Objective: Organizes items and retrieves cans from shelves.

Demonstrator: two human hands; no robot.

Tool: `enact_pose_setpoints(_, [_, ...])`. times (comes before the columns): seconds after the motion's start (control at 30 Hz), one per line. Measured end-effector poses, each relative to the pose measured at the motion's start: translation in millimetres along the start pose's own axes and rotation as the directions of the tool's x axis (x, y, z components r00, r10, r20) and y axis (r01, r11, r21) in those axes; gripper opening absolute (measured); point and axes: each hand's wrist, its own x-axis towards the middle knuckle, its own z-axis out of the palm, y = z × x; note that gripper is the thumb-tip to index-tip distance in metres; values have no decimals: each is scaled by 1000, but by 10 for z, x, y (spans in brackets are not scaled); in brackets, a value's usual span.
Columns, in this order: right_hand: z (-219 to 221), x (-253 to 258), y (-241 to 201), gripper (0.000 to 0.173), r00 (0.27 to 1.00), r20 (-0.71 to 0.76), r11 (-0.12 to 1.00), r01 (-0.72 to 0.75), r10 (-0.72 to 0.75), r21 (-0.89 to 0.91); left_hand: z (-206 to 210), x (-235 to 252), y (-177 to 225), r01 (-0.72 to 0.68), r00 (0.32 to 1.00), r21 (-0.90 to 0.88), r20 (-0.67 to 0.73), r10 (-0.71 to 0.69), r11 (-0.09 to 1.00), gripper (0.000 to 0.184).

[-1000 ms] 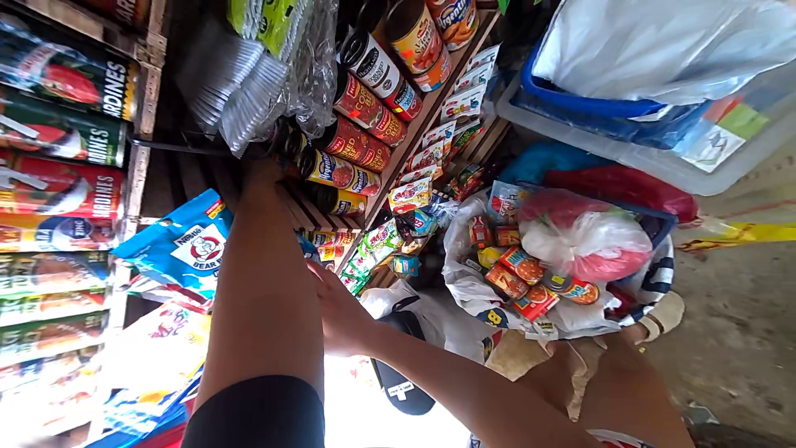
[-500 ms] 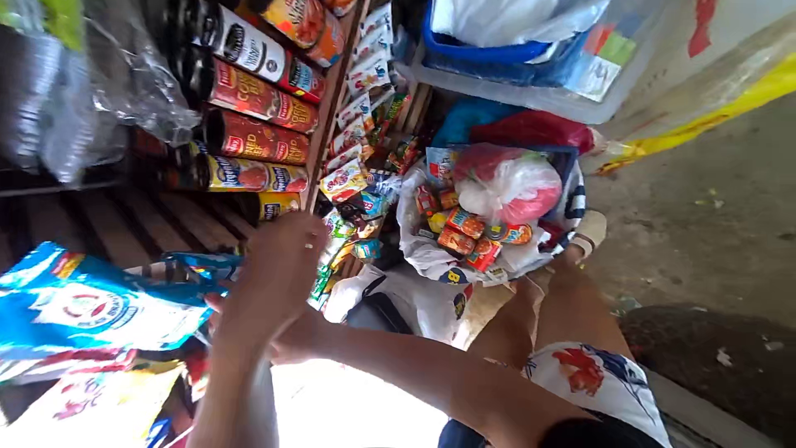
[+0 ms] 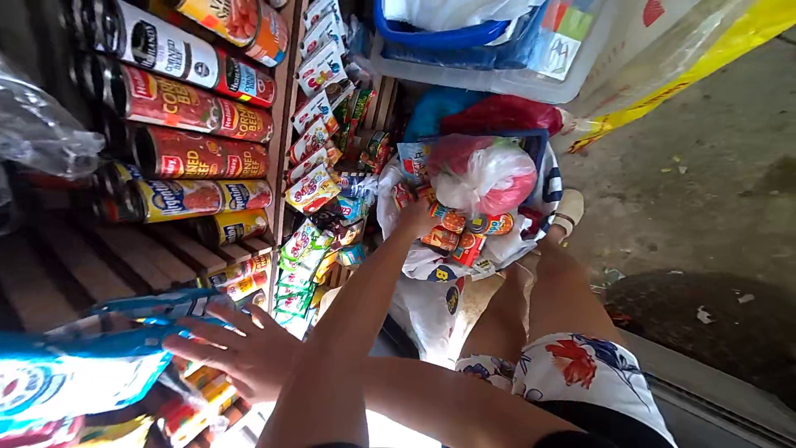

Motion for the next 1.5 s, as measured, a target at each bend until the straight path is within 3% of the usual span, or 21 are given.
enact_pose_setpoints(0.17, [-20, 10, 23, 86, 1000, 19, 999, 14, -15, 40, 127, 84, -31, 61, 990, -182, -112, -83, 981, 60])
enact_pose_setpoints(0.33, [17, 35, 66, 87, 999, 6, 999, 49, -49, -12, 167, -48, -24, -4, 997, -321, -76, -21, 947, 40])
enact_pose_setpoints(0.47, [118, 65, 42, 92, 998, -39, 997, 36, -39, -67, -15, -412, 54, -17, 994, -290, -112, -16, 957, 29])
enact_pose_setpoints(0.53, [115, 65, -4, 86, 1000, -18, 998, 9, -10, -69, -176, -728, 56, -21, 987, -238, -158, -17, 971, 34])
enact_pose_setpoints(0.6, [82, 71, -46, 84, 997, 67, 998, -25, 29, -63, -394, -1190, 53, -18, 980, -215, -198, -25, 977, 52])
enact_pose_setpoints(0.73, [298, 67, 114, 80, 975, -169, 982, 117, -142, -147, -808, -2298, -112, -27, 956, -246, -289, -47, 969, 65])
enact_pose_setpoints(0.8, [192, 37, 26, 73, 995, -69, 981, 61, -74, -186, -1007, -2834, -241, 36, 926, -198, -363, -107, 980, 57])
enact_pose_setpoints(0.87, [175, -40, 42, 49, 1000, -1, 988, 26, -26, -154, -1178, -3270, -365, 172, 837, -76, -515, -186, 982, 50])
enact_pose_setpoints(0.9, [146, -43, 40, 44, 998, 58, 987, 18, -9, -158, -1257, -3430, -414, 239, 770, -36, -602, -212, 970, 50])
enact_pose_setpoints(0.93, [125, -29, 37, 49, 994, 105, 988, 13, 3, -154, -1336, -3543, -473, 311, 705, -13, -667, -240, 950, 53])
enact_pose_setpoints(1.03, [180, 6, 64, 88, 997, 79, 989, 28, -17, -145, -1643, -3562, -709, 545, 548, 8, -760, -349, 838, 56])
enact_pose_setpoints(1.13, [181, 18, 55, 97, 997, 70, 988, 31, -21, -149, -1918, -3334, -798, 714, 479, 19, -743, -468, 700, 60])
enact_pose_setpoints(1.3, [93, 25, -8, 101, 988, 154, 988, -7, 32, -154, -2263, -2931, -1041, 788, 447, -28, -660, -603, 615, 64])
enact_pose_setpoints(1.5, [15, 36, 1, 102, 979, 203, 987, -3, 36, -162, -2454, -2694, -1397, 738, 461, -78, -666, -586, 670, 61])
